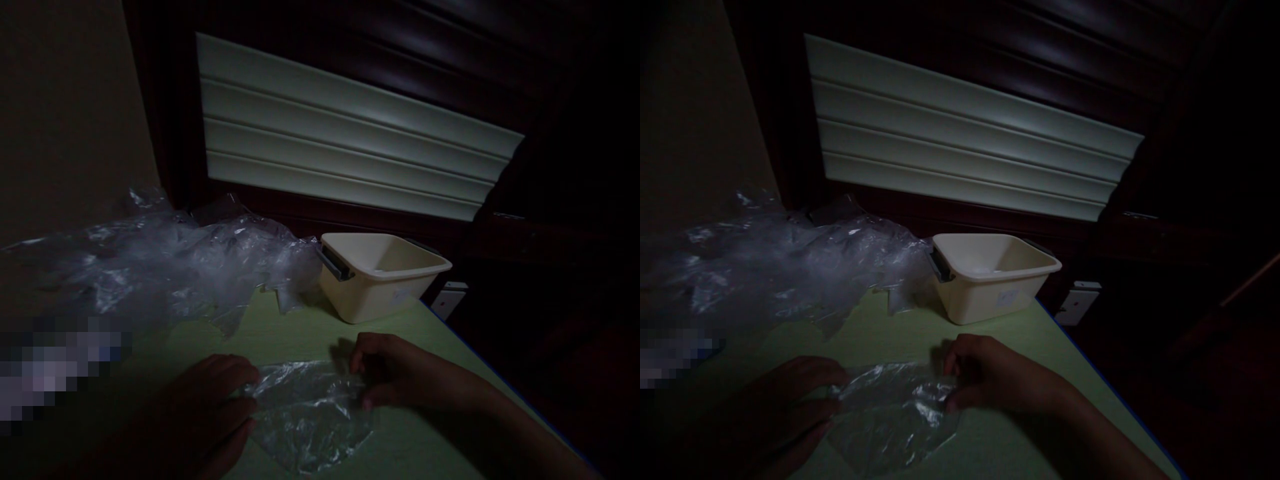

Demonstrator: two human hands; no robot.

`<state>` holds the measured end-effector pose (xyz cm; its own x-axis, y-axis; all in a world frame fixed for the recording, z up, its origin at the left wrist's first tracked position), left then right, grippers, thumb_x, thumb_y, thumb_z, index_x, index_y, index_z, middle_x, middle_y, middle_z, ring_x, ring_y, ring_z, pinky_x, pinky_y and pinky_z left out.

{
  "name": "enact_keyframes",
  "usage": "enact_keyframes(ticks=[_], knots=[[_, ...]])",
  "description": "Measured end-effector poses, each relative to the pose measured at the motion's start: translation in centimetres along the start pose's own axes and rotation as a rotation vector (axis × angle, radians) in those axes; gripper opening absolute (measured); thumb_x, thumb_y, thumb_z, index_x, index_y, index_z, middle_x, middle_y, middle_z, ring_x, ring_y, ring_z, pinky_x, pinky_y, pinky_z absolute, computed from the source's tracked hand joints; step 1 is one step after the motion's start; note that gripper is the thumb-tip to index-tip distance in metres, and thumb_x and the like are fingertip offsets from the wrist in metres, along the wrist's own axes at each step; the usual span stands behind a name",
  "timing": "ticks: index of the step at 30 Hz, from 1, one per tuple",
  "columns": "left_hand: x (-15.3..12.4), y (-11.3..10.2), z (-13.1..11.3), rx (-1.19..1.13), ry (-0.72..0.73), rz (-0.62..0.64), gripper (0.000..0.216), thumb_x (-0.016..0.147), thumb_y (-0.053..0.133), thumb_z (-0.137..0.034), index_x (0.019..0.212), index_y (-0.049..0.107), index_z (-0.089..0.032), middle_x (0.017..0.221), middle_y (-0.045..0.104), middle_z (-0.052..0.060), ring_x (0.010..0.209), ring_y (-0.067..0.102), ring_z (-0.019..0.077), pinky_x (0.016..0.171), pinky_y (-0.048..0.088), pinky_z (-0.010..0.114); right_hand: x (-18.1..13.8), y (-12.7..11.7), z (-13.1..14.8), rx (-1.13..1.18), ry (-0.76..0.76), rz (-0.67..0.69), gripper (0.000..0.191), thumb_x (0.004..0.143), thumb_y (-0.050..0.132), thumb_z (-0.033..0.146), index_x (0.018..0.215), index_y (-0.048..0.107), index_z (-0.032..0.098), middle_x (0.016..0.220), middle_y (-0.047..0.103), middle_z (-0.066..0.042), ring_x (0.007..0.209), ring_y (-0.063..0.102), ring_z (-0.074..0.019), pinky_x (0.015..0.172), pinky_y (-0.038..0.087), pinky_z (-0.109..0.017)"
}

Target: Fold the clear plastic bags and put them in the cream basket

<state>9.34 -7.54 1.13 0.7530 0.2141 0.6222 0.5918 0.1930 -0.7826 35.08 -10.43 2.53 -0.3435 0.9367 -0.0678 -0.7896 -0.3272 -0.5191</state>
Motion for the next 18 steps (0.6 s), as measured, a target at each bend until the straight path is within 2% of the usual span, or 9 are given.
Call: enact_keyframes(ticks=[4,8,11,13,15,18], knots=[[0.1,0.1,0.2,-0.005,0.010,0.024,0.022,0.093,0.040,-0.009,0.101,0.055,-0.023,0.111,0.060,0.002,0.101,0.058,0.0144,0.087,0.046,0.021,0.2,-0.1,-0.3,-0.107,-0.008,-0.117,0.030,0.070,0.081,0.033,0.083,0.060,0.016,0.077,0.054,0.001,0.067,0.049,-0.0139,0.057,0.036,-0.024],[0.4,0.4,0.4,-0.083,-0.084,0.062,0.018,0.093,0.041,-0.014,0.089,0.056,-0.023,0.108,0.059,0.001,0.092,0.061,0.0137,0.081,0.048,0.021,0.5,0.6,-0.1,-0.161,-0.078,-0.067,0.012,0.079,0.074,0.023,0.074,0.066,0.015,0.079,0.060,-0.002,0.072,0.058,-0.0161,0.063,0.043,-0.027],[0.6,0.5,0.8,-0.210,-0.178,0.039,0.016,0.092,0.042,-0.016,0.086,0.055,-0.024,0.102,0.060,0.000,0.085,0.062,0.0121,0.077,0.049,0.020,0.6,0.8,0.2,-0.240,-0.117,-0.071,0.007,0.080,0.073,0.021,0.078,0.069,0.016,0.084,0.062,-0.004,0.079,0.061,-0.0183,0.070,0.047,-0.029],[0.6,0.4,1.4,-0.244,-0.233,-0.021,0.012,0.091,0.044,-0.018,0.087,0.054,-0.024,0.100,0.062,0.000,0.086,0.063,0.0127,0.076,0.050,0.020,0.4,0.7,0.6,-0.262,-0.157,-0.117,0.015,0.079,0.075,0.021,0.091,0.068,0.017,0.098,0.061,-0.006,0.092,0.061,-0.0207,0.079,0.049,-0.033],[0.3,0.6,2.3,-0.207,-0.291,-0.054,0.008,0.091,0.047,-0.024,0.094,0.055,-0.024,0.104,0.063,0.002,0.094,0.064,0.0166,0.081,0.052,0.024,0.2,0.6,0.9,-0.256,-0.194,-0.143,0.035,0.078,0.076,0.020,0.110,0.063,0.019,0.115,0.058,-0.009,0.108,0.057,-0.0235,0.093,0.046,-0.039],[-0.4,1.5,3.2,-0.094,-0.328,-0.045,0.030,0.087,0.055,-0.031,0.117,0.055,-0.025,0.119,0.061,0.006,0.110,0.059,0.0247,0.093,0.050,0.037,0.0,0.7,0.8,-0.254,-0.167,-0.137,0.052,0.079,0.074,0.019,0.127,0.055,0.021,0.126,0.055,-0.011,0.119,0.052,-0.0255,0.102,0.040,-0.045]])
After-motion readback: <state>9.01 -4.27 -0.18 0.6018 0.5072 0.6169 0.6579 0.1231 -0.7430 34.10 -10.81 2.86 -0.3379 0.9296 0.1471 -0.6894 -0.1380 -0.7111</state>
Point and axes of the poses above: each hand's wrist, its own x-axis towards the middle knuckle, its own y-axis out of the palm, z = x × y, the point moved 5 cm from there along x, towards the middle knuckle
